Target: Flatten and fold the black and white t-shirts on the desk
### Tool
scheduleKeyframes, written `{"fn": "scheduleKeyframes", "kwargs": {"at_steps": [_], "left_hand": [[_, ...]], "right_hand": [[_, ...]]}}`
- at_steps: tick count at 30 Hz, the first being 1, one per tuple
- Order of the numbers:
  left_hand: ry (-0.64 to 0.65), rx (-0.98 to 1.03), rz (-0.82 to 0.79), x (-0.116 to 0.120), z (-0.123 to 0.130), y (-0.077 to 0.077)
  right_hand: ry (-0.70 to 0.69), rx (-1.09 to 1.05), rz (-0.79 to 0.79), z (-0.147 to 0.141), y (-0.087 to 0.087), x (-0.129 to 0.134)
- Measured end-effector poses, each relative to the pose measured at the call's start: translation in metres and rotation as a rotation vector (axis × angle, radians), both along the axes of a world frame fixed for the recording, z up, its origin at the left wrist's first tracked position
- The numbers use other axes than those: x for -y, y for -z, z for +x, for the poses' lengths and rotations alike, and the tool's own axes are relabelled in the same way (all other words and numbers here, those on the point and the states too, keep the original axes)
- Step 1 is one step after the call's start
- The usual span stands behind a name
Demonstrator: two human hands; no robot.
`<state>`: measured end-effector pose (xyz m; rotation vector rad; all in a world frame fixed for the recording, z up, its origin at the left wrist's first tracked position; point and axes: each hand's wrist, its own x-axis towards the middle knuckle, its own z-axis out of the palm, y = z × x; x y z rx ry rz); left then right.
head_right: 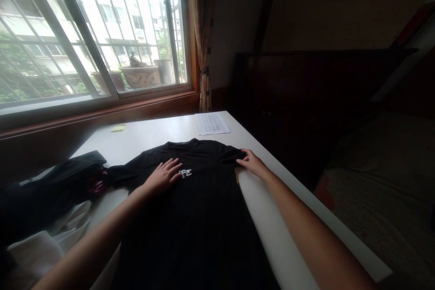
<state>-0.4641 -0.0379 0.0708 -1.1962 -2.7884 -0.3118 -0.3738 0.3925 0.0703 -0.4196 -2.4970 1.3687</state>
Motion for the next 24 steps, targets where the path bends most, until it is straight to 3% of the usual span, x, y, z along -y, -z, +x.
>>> {"fn": "scheduleKeyframes", "kwargs": {"at_steps": [4,13,18,24], "left_hand": [[-0.035,0.025,-0.030,-0.006,0.005,0.005],[-0.021,0.041,-0.090,-0.005,0.010,0.001],[0.022,0.031,-0.086,-0.004,0.012,-0.002],[0.105,0.013,-0.047,-0.018,0.023,-0.009]], "right_hand": [[0.005,-0.027,0.001,-0.002,-0.001,0.004],[0.146,-0.037,-0.081,-0.003,0.012,-0.003],[0.118,0.001,-0.089,0.000,0.014,-0.002],[-0.012,0.011,-0.059,0.001,0.010,0.004]]}}
